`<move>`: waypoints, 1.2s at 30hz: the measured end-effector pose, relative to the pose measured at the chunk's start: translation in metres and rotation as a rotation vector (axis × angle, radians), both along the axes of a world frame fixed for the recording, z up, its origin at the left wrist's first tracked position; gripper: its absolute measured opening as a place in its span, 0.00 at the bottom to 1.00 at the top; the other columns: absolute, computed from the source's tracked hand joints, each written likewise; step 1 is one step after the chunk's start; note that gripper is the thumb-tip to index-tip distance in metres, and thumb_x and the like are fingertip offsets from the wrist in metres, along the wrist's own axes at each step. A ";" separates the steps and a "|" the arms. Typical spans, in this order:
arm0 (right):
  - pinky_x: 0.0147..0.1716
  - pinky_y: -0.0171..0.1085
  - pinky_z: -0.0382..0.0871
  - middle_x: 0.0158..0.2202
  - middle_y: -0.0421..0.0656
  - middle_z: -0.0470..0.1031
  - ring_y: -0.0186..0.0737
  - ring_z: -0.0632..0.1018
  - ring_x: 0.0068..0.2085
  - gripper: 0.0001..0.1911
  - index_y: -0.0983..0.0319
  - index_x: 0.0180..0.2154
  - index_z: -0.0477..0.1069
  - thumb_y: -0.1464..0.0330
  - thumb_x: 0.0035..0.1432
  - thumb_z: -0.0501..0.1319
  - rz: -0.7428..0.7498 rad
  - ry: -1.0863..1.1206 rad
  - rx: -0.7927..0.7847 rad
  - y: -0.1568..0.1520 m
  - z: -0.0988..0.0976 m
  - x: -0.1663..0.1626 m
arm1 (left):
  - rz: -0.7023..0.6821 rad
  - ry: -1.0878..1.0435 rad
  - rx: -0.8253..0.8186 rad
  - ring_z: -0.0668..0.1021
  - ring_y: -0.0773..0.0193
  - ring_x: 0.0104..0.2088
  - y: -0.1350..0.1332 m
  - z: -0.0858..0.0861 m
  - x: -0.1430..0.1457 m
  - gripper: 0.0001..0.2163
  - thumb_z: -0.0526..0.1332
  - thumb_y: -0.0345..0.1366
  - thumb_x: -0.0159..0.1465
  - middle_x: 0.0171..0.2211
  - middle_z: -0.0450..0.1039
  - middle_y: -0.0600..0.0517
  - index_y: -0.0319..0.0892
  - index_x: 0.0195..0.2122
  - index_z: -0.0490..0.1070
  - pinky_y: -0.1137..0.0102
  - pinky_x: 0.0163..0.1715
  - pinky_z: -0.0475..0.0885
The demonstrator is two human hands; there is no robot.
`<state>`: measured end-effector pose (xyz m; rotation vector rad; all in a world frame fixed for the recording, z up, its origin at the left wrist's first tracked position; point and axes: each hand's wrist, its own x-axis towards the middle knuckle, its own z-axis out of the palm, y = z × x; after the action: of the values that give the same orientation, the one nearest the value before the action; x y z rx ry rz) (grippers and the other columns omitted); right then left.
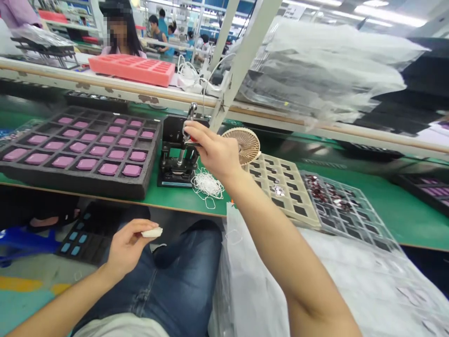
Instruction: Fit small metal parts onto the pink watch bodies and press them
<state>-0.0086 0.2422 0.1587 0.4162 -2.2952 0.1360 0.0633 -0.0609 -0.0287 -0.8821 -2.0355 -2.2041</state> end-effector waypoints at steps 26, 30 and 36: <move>0.40 0.42 0.79 0.68 0.56 0.68 0.51 0.84 0.47 0.29 0.61 0.72 0.59 0.74 0.72 0.50 -0.275 -0.683 0.400 -0.022 -0.100 -0.006 | -0.044 -0.183 -0.142 0.85 0.57 0.41 0.025 0.001 -0.020 0.13 0.62 0.37 0.72 0.48 0.80 0.46 0.46 0.56 0.77 0.63 0.43 0.85; 0.33 0.38 0.80 0.69 0.55 0.68 0.48 0.86 0.46 0.33 0.63 0.70 0.62 0.79 0.66 0.51 -0.274 -0.543 0.305 -0.017 -0.084 0.058 | 0.067 0.198 -0.307 0.84 0.55 0.49 0.058 0.020 -0.060 0.13 0.59 0.29 0.72 0.49 0.82 0.46 0.46 0.53 0.79 0.60 0.52 0.81; 0.32 0.40 0.85 0.65 0.47 0.74 0.48 0.86 0.49 0.43 0.52 0.72 0.58 0.82 0.57 0.52 -0.191 -0.358 0.048 -0.006 -0.061 0.117 | 0.142 0.350 -0.427 0.80 0.47 0.55 0.141 0.034 -0.132 0.18 0.53 0.19 0.68 0.50 0.81 0.38 0.37 0.50 0.80 0.47 0.60 0.74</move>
<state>0.1085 0.2363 0.0977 0.2060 -2.6811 0.0638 -0.0683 0.0800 0.0055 -1.0236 -2.3277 -1.4413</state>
